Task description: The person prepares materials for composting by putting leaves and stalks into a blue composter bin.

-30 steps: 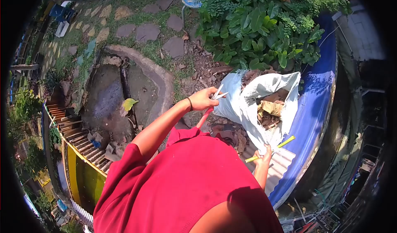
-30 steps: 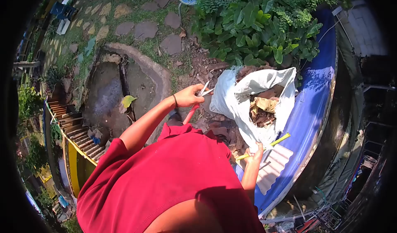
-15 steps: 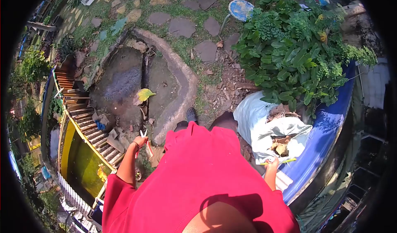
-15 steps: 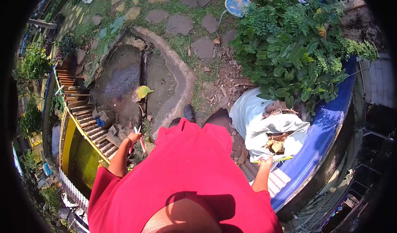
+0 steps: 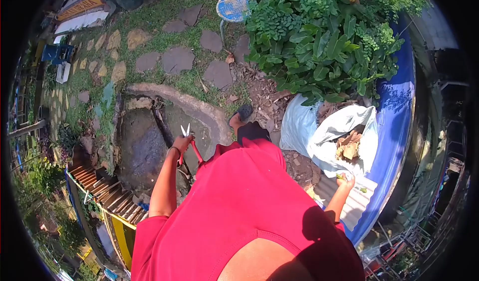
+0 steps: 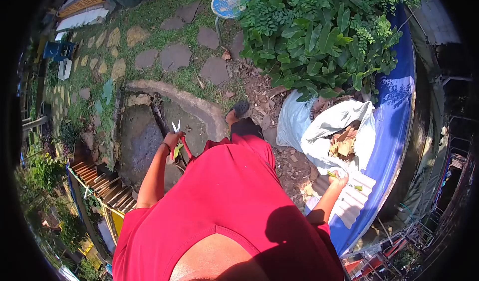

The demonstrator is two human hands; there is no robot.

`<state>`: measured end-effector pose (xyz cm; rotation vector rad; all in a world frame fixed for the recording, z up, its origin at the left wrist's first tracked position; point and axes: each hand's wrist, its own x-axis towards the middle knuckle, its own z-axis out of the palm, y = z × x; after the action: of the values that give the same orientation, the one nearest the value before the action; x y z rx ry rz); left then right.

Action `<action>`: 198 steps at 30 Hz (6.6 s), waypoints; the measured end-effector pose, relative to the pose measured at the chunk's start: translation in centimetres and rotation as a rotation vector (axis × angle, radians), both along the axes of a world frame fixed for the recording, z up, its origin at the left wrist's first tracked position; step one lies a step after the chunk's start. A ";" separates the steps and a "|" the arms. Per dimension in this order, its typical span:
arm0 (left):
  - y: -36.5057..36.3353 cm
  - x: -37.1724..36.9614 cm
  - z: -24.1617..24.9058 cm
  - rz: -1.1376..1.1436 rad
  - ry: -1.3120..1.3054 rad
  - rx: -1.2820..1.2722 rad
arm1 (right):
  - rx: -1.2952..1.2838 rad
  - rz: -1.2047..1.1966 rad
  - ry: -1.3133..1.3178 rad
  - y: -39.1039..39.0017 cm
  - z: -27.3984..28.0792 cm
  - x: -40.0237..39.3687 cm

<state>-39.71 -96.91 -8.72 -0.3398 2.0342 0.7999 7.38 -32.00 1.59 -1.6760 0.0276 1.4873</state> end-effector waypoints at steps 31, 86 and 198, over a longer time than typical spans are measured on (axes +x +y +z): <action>8.5 -42.1 2.9 -0.552 -0.078 0.236 | 0.056 -0.427 0.315 -23.0 12.1 -34.1; -43.3 -127.4 -0.2 0.024 0.139 0.214 | -0.159 0.182 -0.150 -68.7 -8.3 -115.5; 9.9 -77.1 -10.8 -1.496 -1.400 -0.615 | -0.453 -0.653 -0.446 -64.0 -5.6 -131.3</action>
<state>-116.80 -87.03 -19.47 0.2945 0.6389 -0.8544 -123.91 -95.99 -3.99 -2.0542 0.6451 0.6279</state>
